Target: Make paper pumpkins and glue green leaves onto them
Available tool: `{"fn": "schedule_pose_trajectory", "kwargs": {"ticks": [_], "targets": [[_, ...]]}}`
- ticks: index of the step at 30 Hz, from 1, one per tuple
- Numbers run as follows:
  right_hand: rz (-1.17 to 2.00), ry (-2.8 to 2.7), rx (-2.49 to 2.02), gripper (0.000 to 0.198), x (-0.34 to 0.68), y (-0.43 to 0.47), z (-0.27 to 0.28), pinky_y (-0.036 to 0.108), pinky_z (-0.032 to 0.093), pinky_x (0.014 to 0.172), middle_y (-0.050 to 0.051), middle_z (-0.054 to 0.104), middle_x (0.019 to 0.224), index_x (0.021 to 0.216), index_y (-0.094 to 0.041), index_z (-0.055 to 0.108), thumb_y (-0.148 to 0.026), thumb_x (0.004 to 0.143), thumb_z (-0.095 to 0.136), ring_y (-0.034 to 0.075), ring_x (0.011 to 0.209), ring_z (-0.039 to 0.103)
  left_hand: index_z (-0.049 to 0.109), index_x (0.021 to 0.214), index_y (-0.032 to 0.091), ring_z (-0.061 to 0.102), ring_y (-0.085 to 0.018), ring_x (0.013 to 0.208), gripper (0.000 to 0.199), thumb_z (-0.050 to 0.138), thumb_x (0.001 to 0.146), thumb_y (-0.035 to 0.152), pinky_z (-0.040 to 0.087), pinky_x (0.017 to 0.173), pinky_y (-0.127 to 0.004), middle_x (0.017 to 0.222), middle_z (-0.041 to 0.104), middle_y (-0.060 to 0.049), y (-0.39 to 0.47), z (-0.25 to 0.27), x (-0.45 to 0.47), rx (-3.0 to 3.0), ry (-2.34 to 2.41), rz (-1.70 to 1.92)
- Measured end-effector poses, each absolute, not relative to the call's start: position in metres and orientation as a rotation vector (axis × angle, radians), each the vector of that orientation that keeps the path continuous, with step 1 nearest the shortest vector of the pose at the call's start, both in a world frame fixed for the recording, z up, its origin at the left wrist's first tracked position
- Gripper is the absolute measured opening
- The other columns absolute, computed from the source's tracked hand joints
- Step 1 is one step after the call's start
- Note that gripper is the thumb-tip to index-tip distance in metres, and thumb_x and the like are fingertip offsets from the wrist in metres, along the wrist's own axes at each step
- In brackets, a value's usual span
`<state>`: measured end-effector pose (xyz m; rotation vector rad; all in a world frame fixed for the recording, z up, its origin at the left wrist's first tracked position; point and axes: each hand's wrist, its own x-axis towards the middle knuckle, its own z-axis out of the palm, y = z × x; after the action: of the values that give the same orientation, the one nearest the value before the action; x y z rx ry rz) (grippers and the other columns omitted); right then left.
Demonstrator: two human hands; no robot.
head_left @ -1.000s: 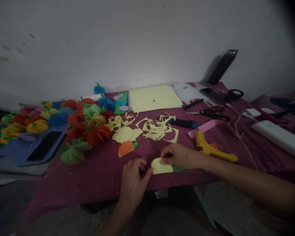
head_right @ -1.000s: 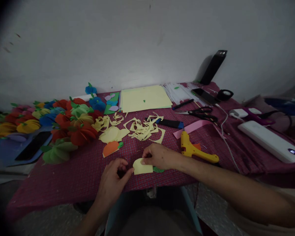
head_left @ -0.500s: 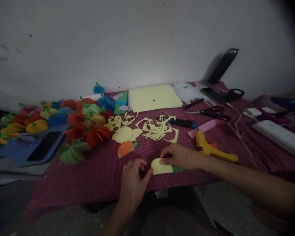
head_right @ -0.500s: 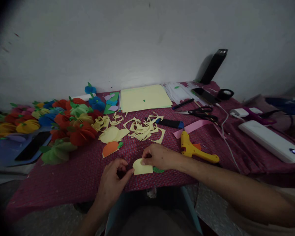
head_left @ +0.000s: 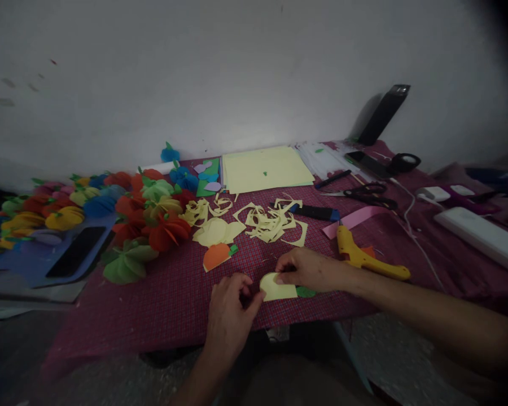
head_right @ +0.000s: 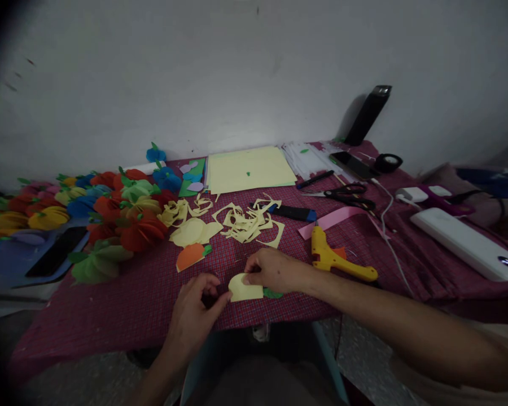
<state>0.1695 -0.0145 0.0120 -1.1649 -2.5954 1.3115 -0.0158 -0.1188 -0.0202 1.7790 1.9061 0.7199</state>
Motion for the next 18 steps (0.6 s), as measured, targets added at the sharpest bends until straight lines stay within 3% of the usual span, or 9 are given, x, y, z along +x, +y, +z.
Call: {"fn": "schedule_pose_trajectory", "kwargs": {"ticks": [18], "targets": [[1.269, -2.602, -1.178, 0.021, 0.1684, -0.0162, 0.012, 0.02, 0.029, 0.047, -0.001, 0.058, 0.059, 0.078, -0.014, 0.069, -0.03, 0.079, 0.056, 0.009, 0.052, 0.044, 0.054, 0.08, 0.022, 0.053, -0.02, 0.075, 0.011, 0.061, 0.076, 0.03, 0.033, 0.071, -0.034, 0.072, 0.057, 0.002, -0.1183, -0.0172, -0.012, 1.824, 1.926, 0.654]]}}
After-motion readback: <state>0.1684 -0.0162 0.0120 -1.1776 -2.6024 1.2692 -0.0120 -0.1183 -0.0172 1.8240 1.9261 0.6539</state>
